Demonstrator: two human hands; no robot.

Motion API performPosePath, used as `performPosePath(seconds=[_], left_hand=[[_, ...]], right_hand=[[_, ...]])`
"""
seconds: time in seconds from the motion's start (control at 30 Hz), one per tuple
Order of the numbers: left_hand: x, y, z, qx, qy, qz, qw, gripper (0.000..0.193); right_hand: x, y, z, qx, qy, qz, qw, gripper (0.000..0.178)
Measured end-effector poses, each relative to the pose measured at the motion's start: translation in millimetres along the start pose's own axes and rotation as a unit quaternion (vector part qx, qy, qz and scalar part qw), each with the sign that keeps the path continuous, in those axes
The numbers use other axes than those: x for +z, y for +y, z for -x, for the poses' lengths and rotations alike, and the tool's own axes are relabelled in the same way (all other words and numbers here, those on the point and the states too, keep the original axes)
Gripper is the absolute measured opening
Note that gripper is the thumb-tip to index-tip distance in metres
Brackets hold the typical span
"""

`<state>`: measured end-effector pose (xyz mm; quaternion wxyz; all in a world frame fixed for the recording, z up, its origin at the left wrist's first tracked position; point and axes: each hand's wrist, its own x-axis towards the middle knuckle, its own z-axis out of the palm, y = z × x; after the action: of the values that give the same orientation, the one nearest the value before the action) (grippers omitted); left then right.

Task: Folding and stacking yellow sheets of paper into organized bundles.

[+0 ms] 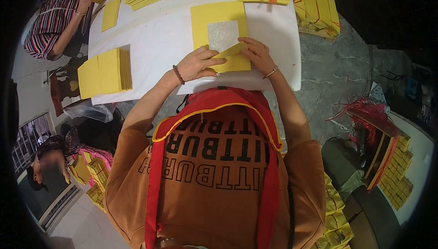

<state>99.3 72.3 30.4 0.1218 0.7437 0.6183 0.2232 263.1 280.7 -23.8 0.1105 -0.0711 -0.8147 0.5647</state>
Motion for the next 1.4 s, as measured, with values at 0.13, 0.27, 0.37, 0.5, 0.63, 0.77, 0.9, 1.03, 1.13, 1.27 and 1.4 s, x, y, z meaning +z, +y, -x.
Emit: performPosePath(seconds=[0.13,0.27,0.37,0.5,0.63,0.77,0.9,1.03,1.13,1.27,1.4], left_hand=[[0,-4,3,0.013,0.024,0.012,1.000,0.034],[-1,4,0,-0.080,0.092,0.057,0.991,0.015],[0,9,0,-0.154,0.084,0.066,0.982,0.013],[2,5,9,-0.115,0.084,0.042,0.989,0.029],[-16,5,24,-0.137,0.104,0.080,0.982,0.060],[5,-21,39,-0.153,0.134,-0.004,0.979,0.056],[13,-21,31,-0.159,0.154,-0.114,0.969,0.044],[3,-10,38,-0.103,0.165,-0.176,0.965,0.040],[1,4,50,-0.047,0.138,-0.153,0.977,0.039],[4,16,57,-0.100,0.127,-0.045,0.986,0.030],[5,7,37,-0.271,0.178,0.043,0.945,0.015]], right_hand=[[0,1,-2,-0.006,0.001,-0.011,1.000,0.027],[2,16,2,-0.017,0.041,-0.051,0.998,0.028],[4,3,0,-0.035,0.043,-0.001,0.998,0.031],[11,2,0,0.066,0.074,-0.064,0.993,0.034],[11,15,-2,-0.028,0.089,-0.050,0.994,0.028],[10,11,-2,0.023,0.040,-0.086,0.995,0.021],[4,23,0,0.004,0.014,-0.056,0.998,0.023],[9,-31,-2,-0.132,0.138,0.231,0.954,0.025],[8,-43,12,-0.186,0.100,0.365,0.907,0.025],[5,-33,19,-0.183,-0.038,0.288,0.939,0.022],[12,-40,13,0.037,-0.016,0.024,0.999,0.020]])
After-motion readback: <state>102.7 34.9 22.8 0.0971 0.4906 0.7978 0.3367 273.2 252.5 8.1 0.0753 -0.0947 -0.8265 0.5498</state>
